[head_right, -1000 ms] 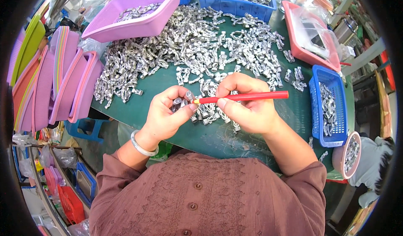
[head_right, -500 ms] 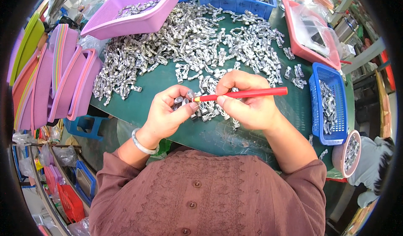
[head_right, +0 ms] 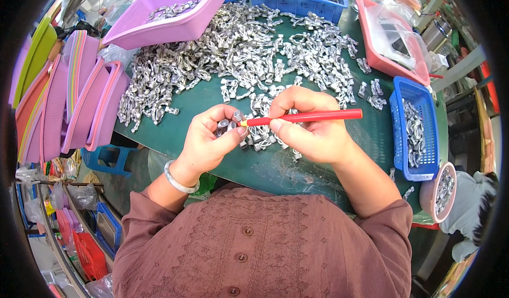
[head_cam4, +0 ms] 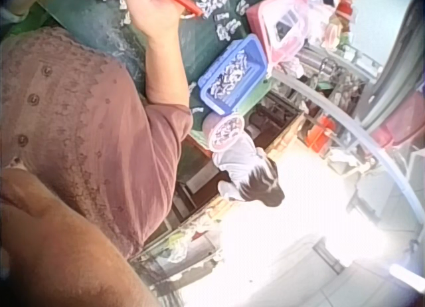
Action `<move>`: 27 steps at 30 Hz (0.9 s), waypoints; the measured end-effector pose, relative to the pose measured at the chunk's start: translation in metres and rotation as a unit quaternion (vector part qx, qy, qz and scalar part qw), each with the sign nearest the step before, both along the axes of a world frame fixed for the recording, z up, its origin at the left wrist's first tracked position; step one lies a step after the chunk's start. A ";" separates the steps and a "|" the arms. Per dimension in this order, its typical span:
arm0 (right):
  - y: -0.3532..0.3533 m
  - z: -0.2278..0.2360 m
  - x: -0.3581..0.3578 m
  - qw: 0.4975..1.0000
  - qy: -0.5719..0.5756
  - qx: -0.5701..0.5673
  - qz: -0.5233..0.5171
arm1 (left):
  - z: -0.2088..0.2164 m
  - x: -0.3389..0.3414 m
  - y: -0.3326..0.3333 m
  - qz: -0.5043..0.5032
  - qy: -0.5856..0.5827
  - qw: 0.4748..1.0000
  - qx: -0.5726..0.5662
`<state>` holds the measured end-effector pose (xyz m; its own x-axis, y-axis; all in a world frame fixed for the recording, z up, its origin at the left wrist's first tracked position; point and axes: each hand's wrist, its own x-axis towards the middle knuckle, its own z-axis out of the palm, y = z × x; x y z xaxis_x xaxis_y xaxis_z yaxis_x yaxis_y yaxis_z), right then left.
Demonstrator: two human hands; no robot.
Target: The person handles small metal buckle components from a pile on a green table, uses a red tool to press against a specific part of each buckle, and moves the items into a blue plastic bin.
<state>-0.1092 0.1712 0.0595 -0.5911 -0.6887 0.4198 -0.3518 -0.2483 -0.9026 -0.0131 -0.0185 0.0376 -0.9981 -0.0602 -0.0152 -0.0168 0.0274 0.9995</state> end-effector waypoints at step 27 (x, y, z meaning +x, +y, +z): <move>0.006 0.002 -0.002 1.000 -0.014 0.009 -0.006 | 0.003 0.001 0.001 0.000 -0.006 1.000 0.029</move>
